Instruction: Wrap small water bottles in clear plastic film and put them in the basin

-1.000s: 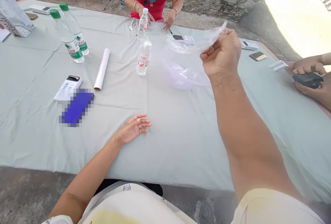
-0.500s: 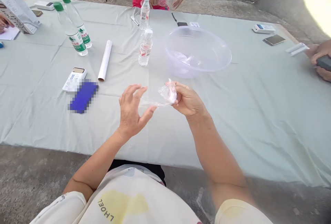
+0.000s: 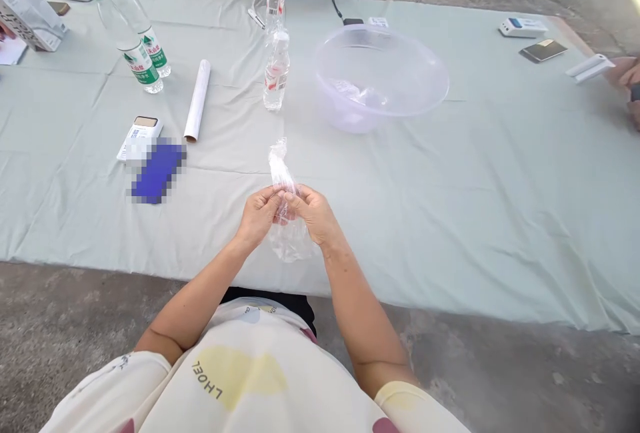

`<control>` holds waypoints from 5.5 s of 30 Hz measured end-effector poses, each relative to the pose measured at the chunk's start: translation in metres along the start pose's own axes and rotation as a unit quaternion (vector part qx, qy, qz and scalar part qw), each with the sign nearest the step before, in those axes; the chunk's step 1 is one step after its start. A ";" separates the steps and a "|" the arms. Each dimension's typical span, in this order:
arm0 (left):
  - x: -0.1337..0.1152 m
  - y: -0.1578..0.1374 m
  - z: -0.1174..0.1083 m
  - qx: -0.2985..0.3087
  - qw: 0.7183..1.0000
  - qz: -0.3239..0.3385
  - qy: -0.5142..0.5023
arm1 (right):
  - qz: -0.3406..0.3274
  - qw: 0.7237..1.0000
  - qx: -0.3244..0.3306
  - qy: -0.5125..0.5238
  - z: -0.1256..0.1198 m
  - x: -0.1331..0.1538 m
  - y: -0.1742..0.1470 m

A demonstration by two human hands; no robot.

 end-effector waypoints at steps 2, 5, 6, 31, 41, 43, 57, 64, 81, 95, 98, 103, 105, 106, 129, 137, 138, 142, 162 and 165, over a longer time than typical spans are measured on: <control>0.008 -0.001 -0.008 -0.014 1.000 -0.013 0.003 | -0.011 0.998 -0.068 -0.007 -0.007 -0.006 -0.001; 0.019 -0.002 -0.022 -0.037 0.999 -0.037 -0.011 | -0.002 0.994 -0.109 0.004 -0.020 -0.015 -0.001; 0.022 -0.002 -0.025 -0.039 0.998 -0.048 -0.024 | 0.001 0.994 -0.110 0.006 -0.024 -0.018 -0.001; -0.046 -0.007 -0.068 -0.182 0.791 0.234 0.536 | 0.000 0.956 -0.259 -0.138 -0.041 -0.027 -0.002; -0.008 -0.025 -0.023 0.181 0.718 0.198 0.642 | 0.022 0.964 -0.158 -0.211 0.007 -0.029 0.027; 0.003 -0.028 -0.028 0.203 0.718 0.165 0.645 | 0.018 0.973 -0.162 -0.166 0.004 -0.026 0.022; 0.011 -0.028 -0.113 -0.104 0.979 0.050 0.166 | 0.050 0.958 -0.149 -0.239 0.035 -0.039 0.023; 0.008 -0.028 -0.105 -0.032 0.998 -0.001 0.061 | 0.015 0.969 0.090 -0.229 0.097 -0.028 0.004; 0.003 -0.028 -0.153 -0.189 0.981 -0.023 -0.029 | -0.036 0.953 -0.262 -0.149 0.017 -0.029 0.038; -0.026 -0.001 -0.068 0.047 0.795 0.236 0.557 | 0.046 0.926 -0.344 -0.148 -0.093 -0.037 -0.012; -0.001 0.000 -0.043 0.194 0.725 0.192 0.633 | 0.070 0.948 -0.280 -0.132 -0.092 -0.034 -0.013; 0.017 -0.001 -0.050 0.213 0.673 0.146 0.694 | 0.115 0.963 -0.219 -0.102 -0.094 -0.029 -0.001; 0.017 -0.001 -0.055 0.207 0.666 0.144 0.702 | 0.106 0.964 -0.218 -0.113 -0.094 -0.025 0.008; 0.017 0.000 -0.057 0.203 0.664 0.140 0.706 | 0.092 0.964 -0.222 -0.110 -0.094 -0.023 0.013; 0.022 0.048 -0.046 0.170 0.674 0.120 0.709 | -0.206 0.746 -0.184 -0.606 0.004 -0.011 0.045; 0.027 0.050 -0.054 0.188 0.667 0.094 0.714 | -0.137 0.691 -0.229 -0.672 -0.099 -0.025 0.044; 0.027 0.050 -0.054 0.190 0.667 0.095 0.715 | -0.123 0.690 -0.242 -0.671 -0.121 -0.025 0.037; 0.028 0.051 -0.054 0.191 0.673 0.102 0.708 | -0.044 0.694 -0.332 -0.637 -0.207 -0.025 0.003; 0.033 0.043 -0.061 0.123 0.700 0.242 0.661 | -0.116 0.927 -0.190 -0.303 0.078 0.144 0.282; 0.036 0.043 -0.062 0.119 0.701 0.246 0.659 | -0.117 0.933 -0.234 -0.246 0.075 0.162 0.324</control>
Point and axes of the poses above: each hand's wrist, its own y-axis towards the middle knuckle, its own z-axis out of the palm, x = y × z, the point moved 6 cm from there along y, towards the middle knuckle, and after that the axes turned 13 degrees about z, right-handed, at the moved point
